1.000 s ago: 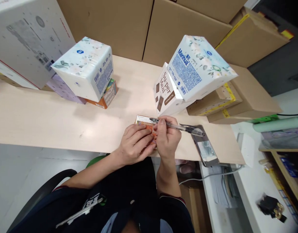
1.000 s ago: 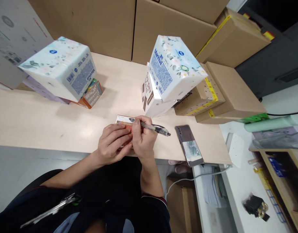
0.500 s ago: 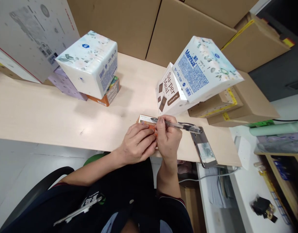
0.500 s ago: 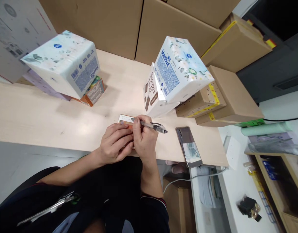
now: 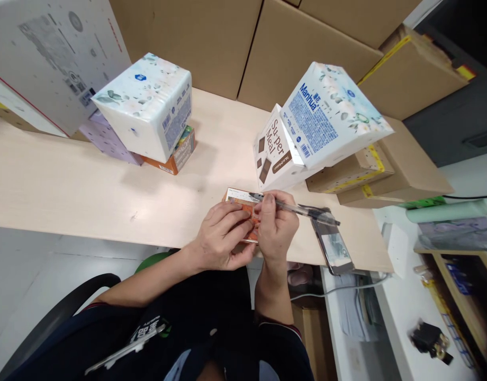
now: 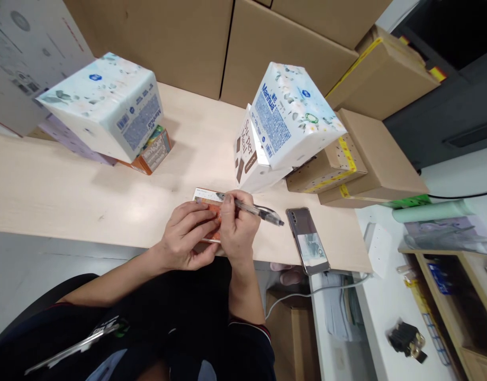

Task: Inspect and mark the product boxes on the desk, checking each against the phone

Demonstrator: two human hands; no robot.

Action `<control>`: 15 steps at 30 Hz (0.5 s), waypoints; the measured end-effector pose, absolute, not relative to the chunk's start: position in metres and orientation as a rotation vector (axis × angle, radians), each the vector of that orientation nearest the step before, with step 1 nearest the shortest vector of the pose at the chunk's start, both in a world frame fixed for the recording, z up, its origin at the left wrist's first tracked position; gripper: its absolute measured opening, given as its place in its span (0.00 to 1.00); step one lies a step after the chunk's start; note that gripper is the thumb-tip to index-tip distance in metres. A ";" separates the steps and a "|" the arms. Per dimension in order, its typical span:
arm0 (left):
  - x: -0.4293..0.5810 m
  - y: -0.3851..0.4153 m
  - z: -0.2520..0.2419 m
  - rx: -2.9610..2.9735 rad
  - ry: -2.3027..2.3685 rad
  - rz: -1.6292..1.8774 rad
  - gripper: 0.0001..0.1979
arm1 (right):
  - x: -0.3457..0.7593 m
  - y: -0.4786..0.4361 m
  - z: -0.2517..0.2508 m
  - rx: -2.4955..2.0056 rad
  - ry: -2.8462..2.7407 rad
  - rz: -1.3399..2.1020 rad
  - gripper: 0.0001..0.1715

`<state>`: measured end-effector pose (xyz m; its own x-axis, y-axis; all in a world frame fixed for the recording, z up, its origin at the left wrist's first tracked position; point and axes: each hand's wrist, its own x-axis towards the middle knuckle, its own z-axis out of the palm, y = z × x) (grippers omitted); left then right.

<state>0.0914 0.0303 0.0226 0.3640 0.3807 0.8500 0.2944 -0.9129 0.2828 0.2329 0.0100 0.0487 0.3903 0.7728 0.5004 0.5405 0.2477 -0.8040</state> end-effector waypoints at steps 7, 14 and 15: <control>0.090 0.029 0.019 2.547 0.687 1.629 0.16 | 0.256 -0.011 0.032 -1.551 -1.106 0.120 0.14; 0.092 0.026 0.015 2.536 0.765 1.652 0.14 | 0.286 -0.020 0.016 -2.242 -1.522 -0.024 0.27; 0.092 0.026 0.014 2.541 0.779 1.651 0.14 | 0.285 -0.017 0.014 -2.269 -1.522 -0.034 0.27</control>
